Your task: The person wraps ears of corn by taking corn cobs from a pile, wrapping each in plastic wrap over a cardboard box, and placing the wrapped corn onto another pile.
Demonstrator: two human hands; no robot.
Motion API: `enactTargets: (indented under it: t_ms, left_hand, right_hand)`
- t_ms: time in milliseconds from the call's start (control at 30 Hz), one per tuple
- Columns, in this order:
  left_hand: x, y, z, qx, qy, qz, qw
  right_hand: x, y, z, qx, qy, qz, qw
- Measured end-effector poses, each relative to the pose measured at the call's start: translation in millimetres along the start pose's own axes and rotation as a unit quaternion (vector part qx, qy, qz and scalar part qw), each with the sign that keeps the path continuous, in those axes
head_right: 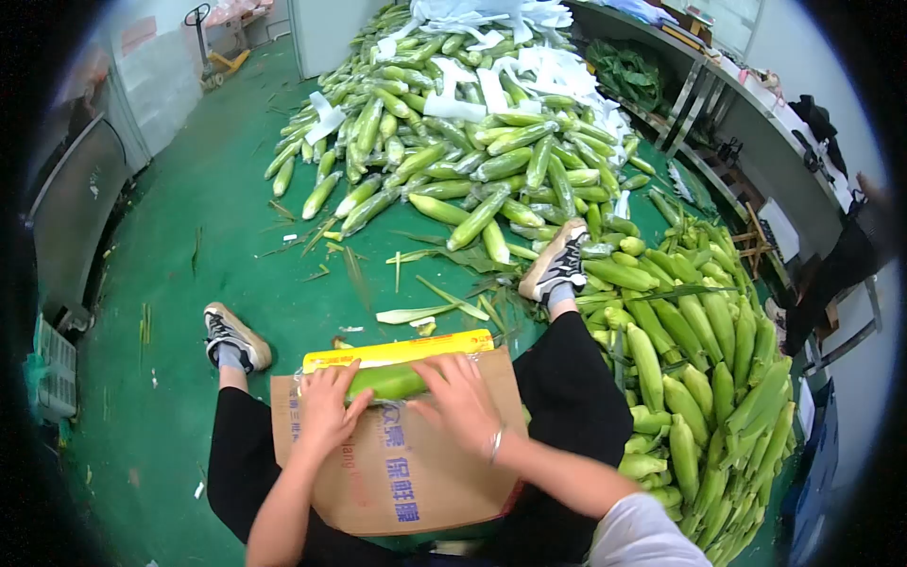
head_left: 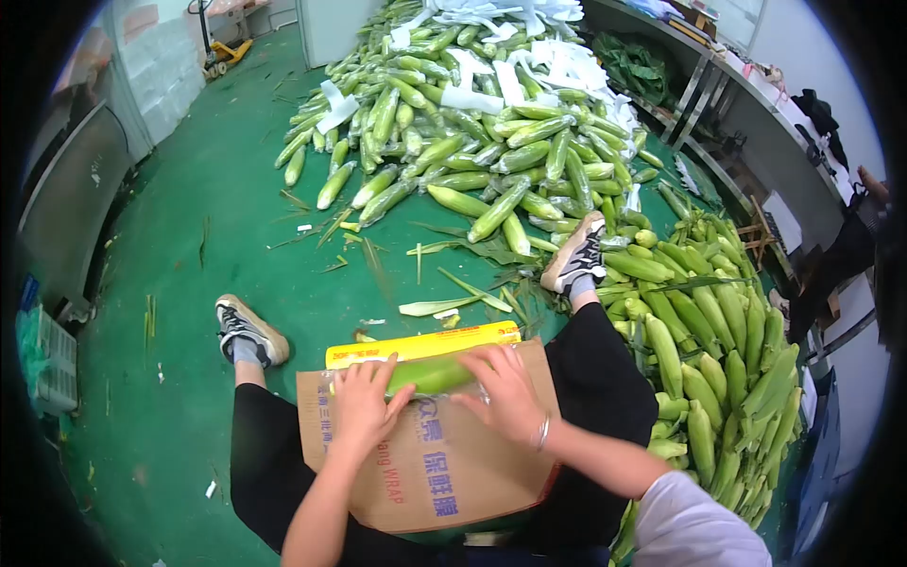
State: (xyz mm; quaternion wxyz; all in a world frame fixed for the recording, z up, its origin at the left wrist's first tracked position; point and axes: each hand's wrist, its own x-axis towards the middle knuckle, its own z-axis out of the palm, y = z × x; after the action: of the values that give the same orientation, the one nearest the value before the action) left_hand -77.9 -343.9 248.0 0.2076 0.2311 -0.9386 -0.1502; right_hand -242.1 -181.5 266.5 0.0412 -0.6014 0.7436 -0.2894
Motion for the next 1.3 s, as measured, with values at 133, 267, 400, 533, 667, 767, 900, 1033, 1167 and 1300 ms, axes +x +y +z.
enactTargets:
  t_ms: [133, 267, 400, 533, 667, 767, 900, 1033, 1167, 1300]
  left_hand:
    - [5.5, -9.3, -6.2, 0.068, -0.051, 0.054, 0.995]
    - [-11.0, 3.9, -10.8, 0.061, -0.094, 0.088, 0.99]
    - [-73.5, 44.6, -17.0, 0.021, -0.184, 0.132, 0.974]
    - [-62.1, 45.5, -28.9, 0.001, -0.222, 0.079, 0.972]
    - [-20.3, 22.9, -19.7, 0.047, -0.046, 0.07, 0.995]
    - [2.8, -1.5, 1.6, 0.048, -0.059, 0.108, 0.991]
    - [-10.5, 20.1, -6.5, -0.019, -0.141, 0.031, 0.989]
    - [-67.8, 67.4, -24.1, -0.153, -0.398, -0.134, 0.895]
    - [-113.6, 79.4, -35.9, -0.327, -0.54, -0.419, 0.652]
    - [-149.1, 97.5, -85.5, -0.3, -0.561, -0.344, 0.691]
  right_hand:
    - [-46.4, 34.9, 35.4, -0.062, 0.086, 0.022, 0.994]
    - [-46.7, 57.3, -7.9, 0.192, 0.247, 0.274, 0.91]
    - [-92.4, -5.7, -16.0, 0.254, 0.118, 0.286, 0.916]
    - [-91.9, -28.9, 15.1, -0.031, -0.077, 0.071, 0.994]
    - [26.6, 18.5, 29.3, -0.187, 0.029, -0.026, 0.982]
    - [81.3, 16.2, 53.2, 0.203, -0.277, 0.018, 0.939]
    - [64.0, 17.6, 42.3, 0.2, -0.369, -0.074, 0.905]
    - [-3.1, 6.6, 66.2, 0.051, -0.263, -0.151, 0.952]
    - [-9.5, 3.6, 65.9, 0.064, -0.195, -0.149, 0.967]
    - [-13.4, 9.2, 63.5, 0.058, -0.134, -0.187, 0.971]
